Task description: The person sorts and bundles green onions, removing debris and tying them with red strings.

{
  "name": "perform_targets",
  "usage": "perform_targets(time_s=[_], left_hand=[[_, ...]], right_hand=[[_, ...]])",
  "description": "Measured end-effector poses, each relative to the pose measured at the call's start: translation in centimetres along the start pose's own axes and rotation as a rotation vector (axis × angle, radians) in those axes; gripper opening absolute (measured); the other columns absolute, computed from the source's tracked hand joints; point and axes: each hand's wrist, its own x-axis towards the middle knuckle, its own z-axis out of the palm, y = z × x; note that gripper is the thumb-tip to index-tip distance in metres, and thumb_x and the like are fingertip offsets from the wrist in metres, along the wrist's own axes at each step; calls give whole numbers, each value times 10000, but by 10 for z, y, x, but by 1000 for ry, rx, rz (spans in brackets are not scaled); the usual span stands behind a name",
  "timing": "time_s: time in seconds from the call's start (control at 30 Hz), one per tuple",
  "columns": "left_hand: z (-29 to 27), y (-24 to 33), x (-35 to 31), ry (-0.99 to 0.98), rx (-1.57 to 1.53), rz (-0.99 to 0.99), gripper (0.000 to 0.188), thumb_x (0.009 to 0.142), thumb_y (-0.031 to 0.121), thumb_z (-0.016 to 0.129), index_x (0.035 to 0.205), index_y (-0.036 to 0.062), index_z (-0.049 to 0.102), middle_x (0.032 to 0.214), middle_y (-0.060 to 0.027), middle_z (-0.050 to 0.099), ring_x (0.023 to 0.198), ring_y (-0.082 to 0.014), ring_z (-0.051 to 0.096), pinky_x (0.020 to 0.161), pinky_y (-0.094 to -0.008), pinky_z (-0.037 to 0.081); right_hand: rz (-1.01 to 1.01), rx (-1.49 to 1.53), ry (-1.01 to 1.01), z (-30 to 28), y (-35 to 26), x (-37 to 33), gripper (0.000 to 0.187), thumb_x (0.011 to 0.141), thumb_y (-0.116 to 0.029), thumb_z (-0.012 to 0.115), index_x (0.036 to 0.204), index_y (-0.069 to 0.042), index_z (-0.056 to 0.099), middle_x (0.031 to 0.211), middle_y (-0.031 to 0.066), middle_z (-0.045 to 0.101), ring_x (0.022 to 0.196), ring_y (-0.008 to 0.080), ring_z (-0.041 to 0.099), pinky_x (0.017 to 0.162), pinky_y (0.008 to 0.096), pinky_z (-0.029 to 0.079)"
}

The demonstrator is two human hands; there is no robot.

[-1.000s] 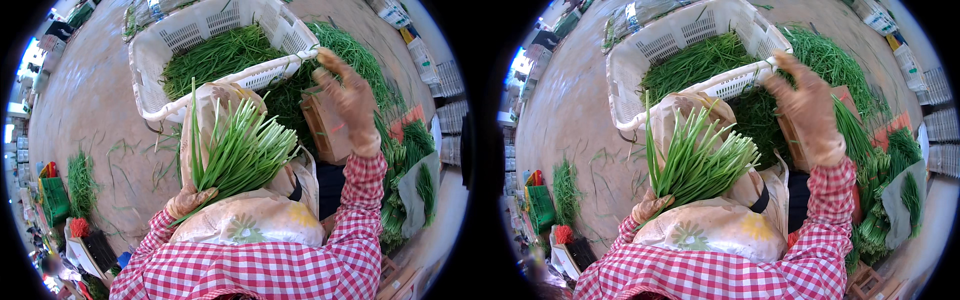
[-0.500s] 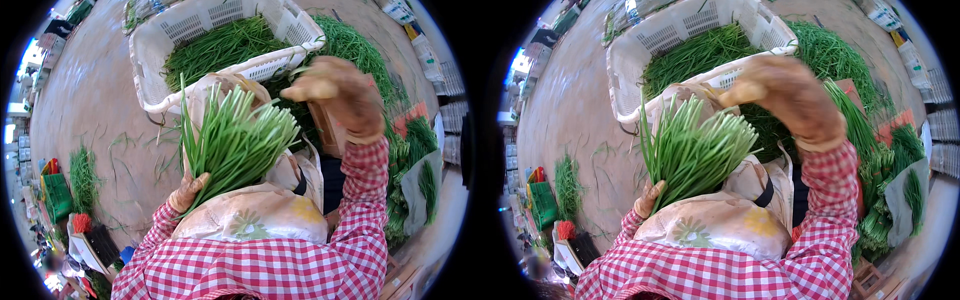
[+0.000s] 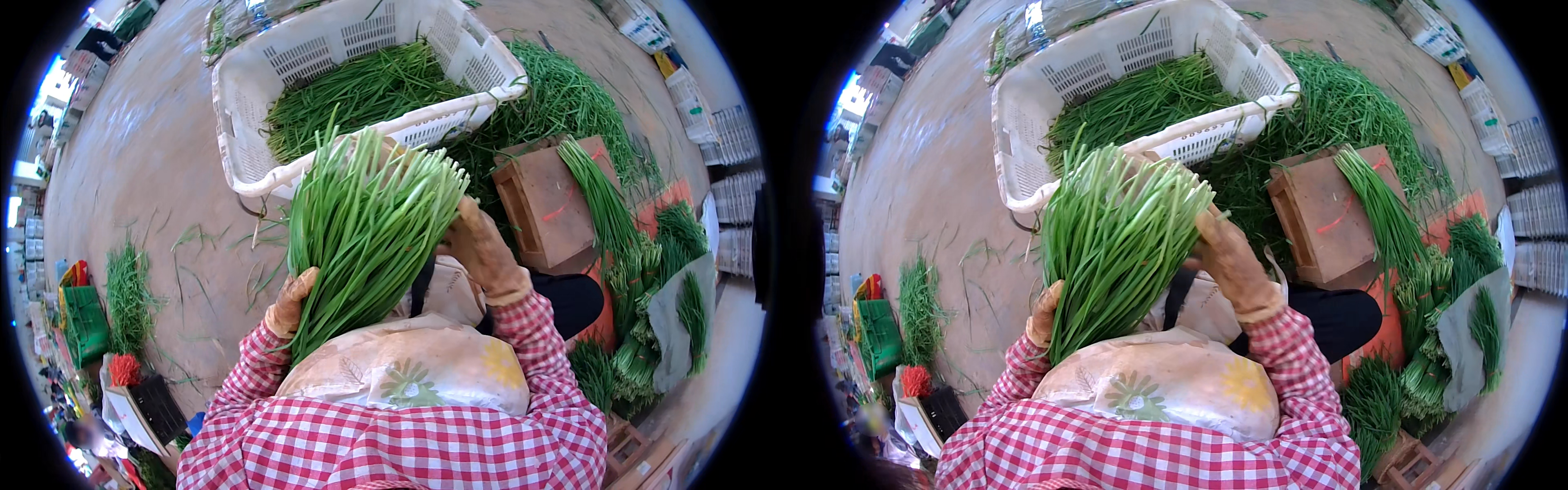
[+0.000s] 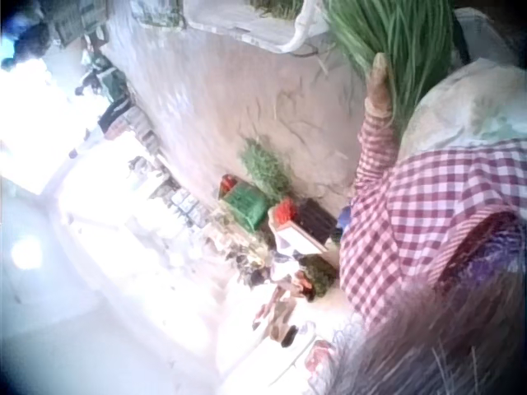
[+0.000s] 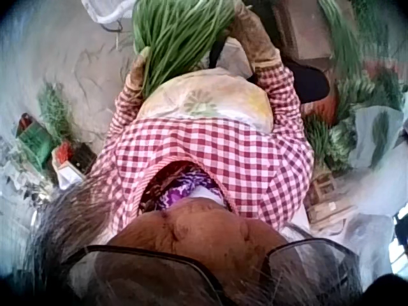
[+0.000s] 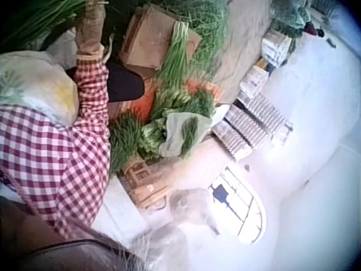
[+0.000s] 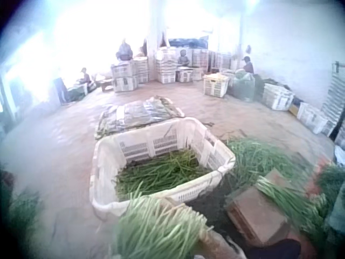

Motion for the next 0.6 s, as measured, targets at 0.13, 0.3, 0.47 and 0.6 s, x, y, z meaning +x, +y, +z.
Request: perform_targets(time_s=[0.13, 0.3, 0.47, 0.6], left_hand=[[-12, 14, 34, -139, -123, -96, 446, 923, 297, 525, 1272, 22, 488, 1178, -100, 599, 1031, -194, 598, 881, -337, 496], [-33, -11, 52, -200, -330, -164, 567, 878, 352, 594, 1339, 72, 419, 1256, -132, 540, 1114, -229, 560, 937, -391, 489], [17, 9, 48, -326, -432, -125, 702, 819, 379, 673, 1372, 65, 376, 1360, -134, 452, 1180, -242, 512, 982, -409, 449], [32, 11, 36, -194, 525, -109, 698, 810, 430, 671, 1333, 36, 428, 1301, -119, 511, 1143, -247, 535, 1006, -398, 413]], right_hand=[[-142, 145, 65, 14, -11, 1, 444, 887, -244, 605, 1247, -13, 486, 1156, 76, 586, 1029, 192, 585, 872, 360, 491], [-224, 254, -21, 21, -22, -20, 473, 860, -190, 630, 1250, 26, 475, 1162, 116, 591, 1070, 227, 582, 936, 401, 473], [-174, 226, 237, -2, -10, -1, 312, 889, -162, 613, 1158, -19, 547, 1066, 69, 622, 920, 164, 624, 785, 353, 548], [-146, 246, 143, 8, -19, 5, 337, 893, -201, 618, 1167, -18, 549, 1073, 58, 615, 924, 156, 613, 787, 335, 538]])
